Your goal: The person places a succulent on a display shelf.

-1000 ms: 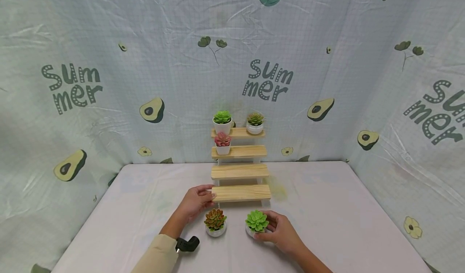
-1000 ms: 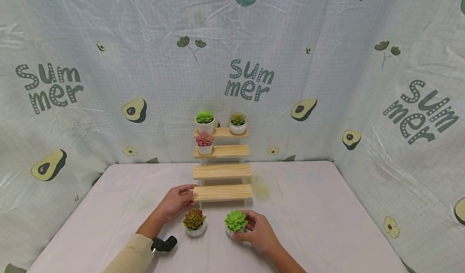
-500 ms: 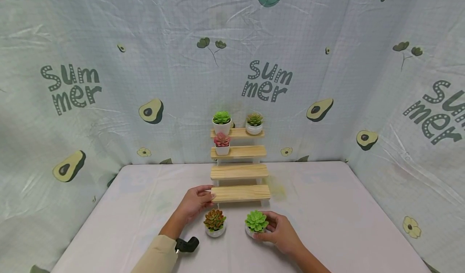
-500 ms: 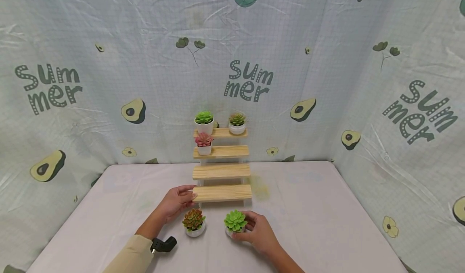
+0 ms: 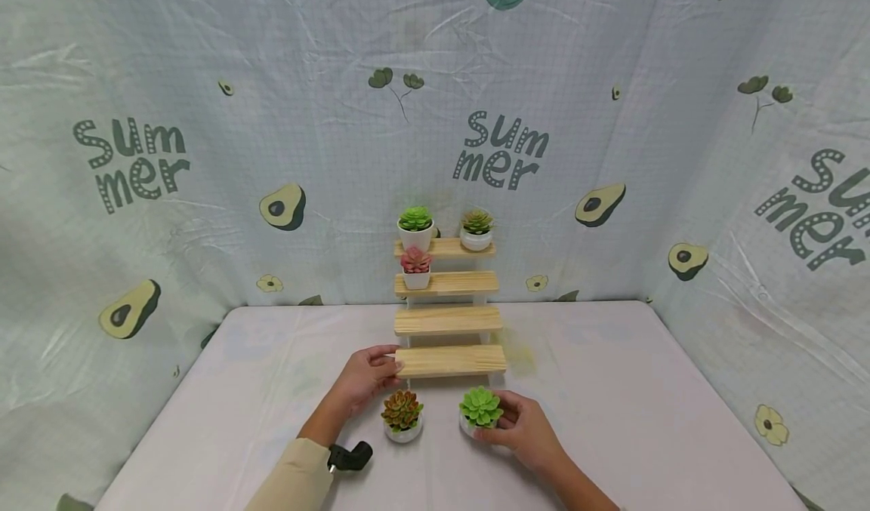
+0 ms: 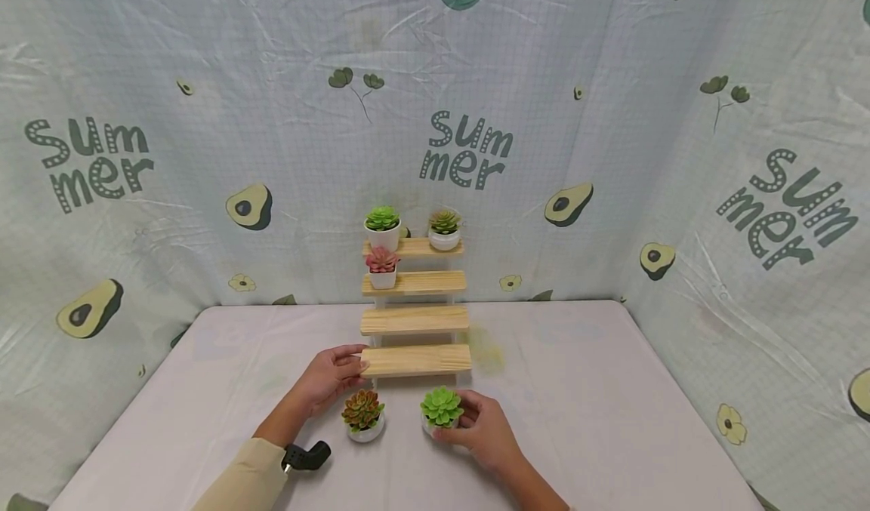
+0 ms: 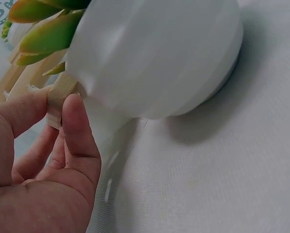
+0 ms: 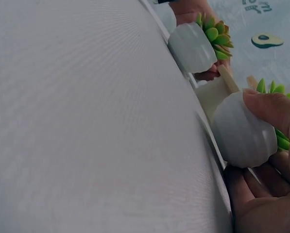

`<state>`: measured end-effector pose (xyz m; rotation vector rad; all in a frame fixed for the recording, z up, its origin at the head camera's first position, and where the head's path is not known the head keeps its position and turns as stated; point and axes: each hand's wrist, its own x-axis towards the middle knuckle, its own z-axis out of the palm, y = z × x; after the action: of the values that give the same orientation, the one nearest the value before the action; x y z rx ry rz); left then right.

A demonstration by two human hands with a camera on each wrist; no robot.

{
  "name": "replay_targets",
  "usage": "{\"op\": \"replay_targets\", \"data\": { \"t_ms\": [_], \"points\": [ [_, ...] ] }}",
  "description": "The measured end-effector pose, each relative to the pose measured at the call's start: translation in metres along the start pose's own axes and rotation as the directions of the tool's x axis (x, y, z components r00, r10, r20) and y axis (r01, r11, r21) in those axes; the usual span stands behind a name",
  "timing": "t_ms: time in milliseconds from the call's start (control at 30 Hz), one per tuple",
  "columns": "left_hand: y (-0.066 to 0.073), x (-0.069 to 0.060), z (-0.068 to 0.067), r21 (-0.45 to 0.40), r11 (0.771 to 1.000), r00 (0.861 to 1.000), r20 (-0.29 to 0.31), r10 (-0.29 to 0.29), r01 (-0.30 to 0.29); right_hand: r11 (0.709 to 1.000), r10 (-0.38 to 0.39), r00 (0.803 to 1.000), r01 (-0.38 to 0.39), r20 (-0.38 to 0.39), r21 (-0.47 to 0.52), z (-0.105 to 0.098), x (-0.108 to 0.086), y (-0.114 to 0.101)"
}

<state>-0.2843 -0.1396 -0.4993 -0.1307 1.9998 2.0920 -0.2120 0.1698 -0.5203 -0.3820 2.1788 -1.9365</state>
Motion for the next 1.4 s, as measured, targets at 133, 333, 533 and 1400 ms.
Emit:
{"op": "replay_targets", "data": {
  "t_ms": [133, 333, 533, 1400],
  "points": [
    [0.0, 0.001, 0.0, -0.002, 1.0, 1.0, -0.004, -0.003, 0.003, 1.0, -0.003, 1.0, 0.003, -0.005, 0.003, -0.001, 0.002, 0.001],
    [0.0, 0.001, 0.0, -0.009, 1.0, 1.0, -0.002, -0.003, 0.003, 1.0, -0.007, 0.999, 0.006, -0.034, -0.011, -0.002, 0.007, 0.0],
    [0.0, 0.0, 0.0, -0.003, 1.0, 1.0, -0.001, -0.002, 0.002, 1.0, -0.005, 0.997, 0.004, -0.078, -0.017, -0.004, 0.01, -0.004],
    [-0.001, 0.001, 0.0, -0.008, 1.0, 1.0, -0.001, -0.004, 0.004, 0.999, -0.037, 0.984, 0.041, -0.174, 0.018, -0.009, 0.026, -0.021]
  ]
}}
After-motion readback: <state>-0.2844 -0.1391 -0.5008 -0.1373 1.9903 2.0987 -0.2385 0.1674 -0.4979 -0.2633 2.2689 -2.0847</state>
